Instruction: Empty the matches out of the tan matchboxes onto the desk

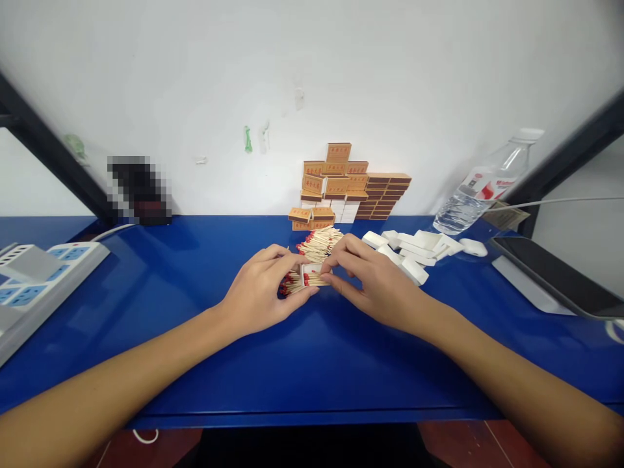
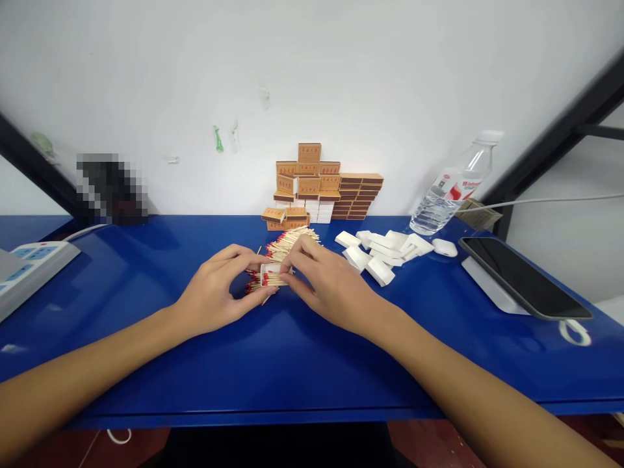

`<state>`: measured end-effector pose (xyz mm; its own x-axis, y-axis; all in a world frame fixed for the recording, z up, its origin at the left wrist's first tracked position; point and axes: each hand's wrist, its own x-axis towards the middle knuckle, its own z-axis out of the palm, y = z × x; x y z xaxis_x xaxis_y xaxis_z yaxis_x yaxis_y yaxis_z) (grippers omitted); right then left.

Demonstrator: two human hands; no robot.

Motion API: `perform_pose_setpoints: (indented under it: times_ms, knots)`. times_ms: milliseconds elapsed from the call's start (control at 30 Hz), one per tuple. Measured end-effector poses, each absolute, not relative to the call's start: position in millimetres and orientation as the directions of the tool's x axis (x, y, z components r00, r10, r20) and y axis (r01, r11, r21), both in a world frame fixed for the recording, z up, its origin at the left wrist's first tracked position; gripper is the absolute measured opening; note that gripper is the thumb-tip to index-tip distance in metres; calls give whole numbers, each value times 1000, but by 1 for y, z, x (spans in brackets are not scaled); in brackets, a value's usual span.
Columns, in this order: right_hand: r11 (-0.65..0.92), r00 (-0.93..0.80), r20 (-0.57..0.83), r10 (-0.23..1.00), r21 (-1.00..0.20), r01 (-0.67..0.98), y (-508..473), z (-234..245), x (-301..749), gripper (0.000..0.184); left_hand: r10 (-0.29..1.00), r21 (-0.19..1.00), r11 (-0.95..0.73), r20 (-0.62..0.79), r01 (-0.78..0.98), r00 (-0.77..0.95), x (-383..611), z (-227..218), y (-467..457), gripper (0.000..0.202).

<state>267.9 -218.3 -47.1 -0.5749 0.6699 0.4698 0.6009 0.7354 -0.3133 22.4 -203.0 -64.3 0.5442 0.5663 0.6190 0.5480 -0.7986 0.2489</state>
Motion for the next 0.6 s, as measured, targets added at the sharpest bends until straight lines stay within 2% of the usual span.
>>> perform_pose_setpoints:
  times_ms: [233, 400, 500, 600]
  knots:
    - [752, -559, 517, 648, -318, 578, -219, -45, 266, 7, 564, 247, -798, 626, 550, 538, 23, -64, -203, 35]
    - [748, -460, 619, 636, -349, 565, -219, -45, 265, 9, 575, 259, -745, 716, 614, 395, 21, -59, -196, 27]
    - [760, -554, 527, 645, -363, 539, -218, -50, 264, 11, 631, 316, -672, 717, 670, 295, 19, -57, -192, 25]
    - [768, -642, 421, 641, -376, 519, -217, -58, 262, 20, 675, 354, -636, 687, 685, 271, 19, -57, -191, 25]
